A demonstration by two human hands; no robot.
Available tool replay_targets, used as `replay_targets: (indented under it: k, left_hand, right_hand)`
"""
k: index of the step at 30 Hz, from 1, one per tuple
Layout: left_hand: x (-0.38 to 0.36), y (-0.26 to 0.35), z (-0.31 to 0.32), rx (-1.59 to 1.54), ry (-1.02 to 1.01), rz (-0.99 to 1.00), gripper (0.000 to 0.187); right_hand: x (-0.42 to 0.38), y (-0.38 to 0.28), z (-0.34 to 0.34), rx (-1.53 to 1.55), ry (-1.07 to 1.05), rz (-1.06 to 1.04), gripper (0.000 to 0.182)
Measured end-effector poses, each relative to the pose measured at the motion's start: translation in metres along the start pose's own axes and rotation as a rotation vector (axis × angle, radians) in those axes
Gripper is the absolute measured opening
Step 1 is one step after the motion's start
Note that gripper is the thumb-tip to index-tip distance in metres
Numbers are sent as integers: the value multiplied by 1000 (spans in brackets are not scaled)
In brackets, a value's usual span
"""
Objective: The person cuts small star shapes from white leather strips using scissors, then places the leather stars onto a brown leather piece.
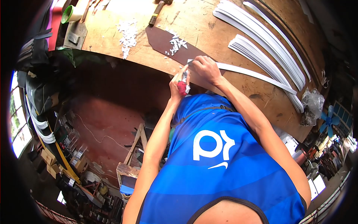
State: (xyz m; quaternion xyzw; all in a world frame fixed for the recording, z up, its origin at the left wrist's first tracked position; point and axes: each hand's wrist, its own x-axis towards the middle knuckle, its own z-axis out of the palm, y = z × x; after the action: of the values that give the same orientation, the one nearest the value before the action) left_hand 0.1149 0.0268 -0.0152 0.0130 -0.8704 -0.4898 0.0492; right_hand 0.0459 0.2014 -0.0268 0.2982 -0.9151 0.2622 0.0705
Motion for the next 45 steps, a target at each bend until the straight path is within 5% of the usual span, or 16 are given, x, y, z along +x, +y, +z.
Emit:
replay_targets:
  k: [11,17,37,45]
  left_hand:
    - [2,8,-8,-34,-103,-164,29]
    - [2,0,-1,-64,3,-22,32]
    - [1,8,-5,38,-7,2,36]
    - [-2,9,-7,2,-48,-23,37]
  right_hand:
    - [-1,-1,-1,9,22,8,7]
    - [-1,1,0,5,21,-21,7]
    - [0,1,-1,-8,-27,-13,6]
    - [-6,1,-7,86,-79,78,20]
